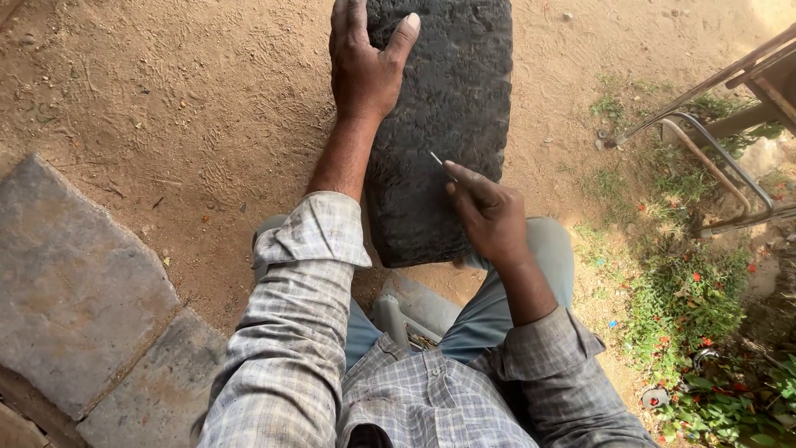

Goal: Using a small metal tool to inspect or repair a motorcycle tire held between the legs.

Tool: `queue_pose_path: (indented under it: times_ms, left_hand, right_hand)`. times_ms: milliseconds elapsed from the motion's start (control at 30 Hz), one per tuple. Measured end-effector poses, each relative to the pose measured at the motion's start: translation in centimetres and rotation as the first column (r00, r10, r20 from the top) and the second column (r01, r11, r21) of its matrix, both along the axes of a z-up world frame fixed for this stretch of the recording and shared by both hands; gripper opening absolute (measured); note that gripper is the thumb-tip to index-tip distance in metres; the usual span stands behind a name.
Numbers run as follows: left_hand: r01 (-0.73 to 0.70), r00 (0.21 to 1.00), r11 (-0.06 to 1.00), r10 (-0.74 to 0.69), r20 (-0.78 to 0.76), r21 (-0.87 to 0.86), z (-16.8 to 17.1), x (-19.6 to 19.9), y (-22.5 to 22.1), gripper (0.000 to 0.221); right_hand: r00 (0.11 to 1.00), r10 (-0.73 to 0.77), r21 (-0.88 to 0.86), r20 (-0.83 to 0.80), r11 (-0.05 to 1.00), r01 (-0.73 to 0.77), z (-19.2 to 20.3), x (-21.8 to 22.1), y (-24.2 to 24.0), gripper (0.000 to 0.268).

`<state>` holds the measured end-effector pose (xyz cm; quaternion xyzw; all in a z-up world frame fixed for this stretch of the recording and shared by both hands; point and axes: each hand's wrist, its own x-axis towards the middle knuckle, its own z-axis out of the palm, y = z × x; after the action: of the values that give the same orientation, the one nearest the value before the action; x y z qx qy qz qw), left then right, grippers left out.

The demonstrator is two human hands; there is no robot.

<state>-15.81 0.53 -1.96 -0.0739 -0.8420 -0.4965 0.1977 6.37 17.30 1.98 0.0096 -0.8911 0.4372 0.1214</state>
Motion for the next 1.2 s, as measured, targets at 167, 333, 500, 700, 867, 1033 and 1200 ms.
queue_pose_path:
  times_ms: [167, 333, 500, 700, 867, 1033, 1200]
  left_hand:
    - [0.006, 1.000, 1.000, -0.006, -0.020, 0.010, -0.1, -0.5, -0.1, 0.087]
    - [0.031, 0.999, 0.999, -0.031, -0.005, 0.040, 0.4, -0.3, -0.3, 0.086]
    - [0.043, 0.999, 0.997, -0.042, -0.024, 0.058, -0.1, -0.5, -0.4, 0.085]
    - [0.035, 0.999, 0.998, -0.034, -0.025, 0.056, 0.0, -0.4, -0.3, 0.085]
    - [0.045, 0.999, 0.997, -0.044, -0.019, 0.068, 0.3, -0.2, -0.5, 0.083]
    - [0.044, 0.998, 0.997, -0.042, -0.037, 0.064, -0.2, -0.3, -0.3, 0.083]
    - [0.021, 1.000, 0.999, -0.021, -0.007, 0.036, -0.2, 0.1, -0.1, 0.085]
  right_hand:
    - [0.998, 0.009, -0.001, -0.054, 1.000, -0.009, -0.5, -0.2, 0.2, 0.027]
    - [0.991, -0.115, 0.031, -0.067, 0.993, 0.117, -0.3, -1.2, 1.4, 0.027]
    - [0.991, -0.124, -0.003, -0.043, 0.992, 0.124, 0.7, -1.8, 1.2, 0.028]
    - [0.991, -0.128, -0.007, -0.036, 0.992, 0.128, 1.1, -2.2, 0.9, 0.027]
    - [0.991, -0.135, 0.028, -0.020, 0.990, 0.135, 1.4, -2.3, 1.1, 0.025]
    - [0.993, -0.111, 0.067, -0.030, 0.991, 0.113, 1.5, -2.6, 1.8, 0.023]
    - [0.993, -0.115, 0.432, 0.008, 0.896, 0.101, 4.5, -3.1, 1.5, 0.019]
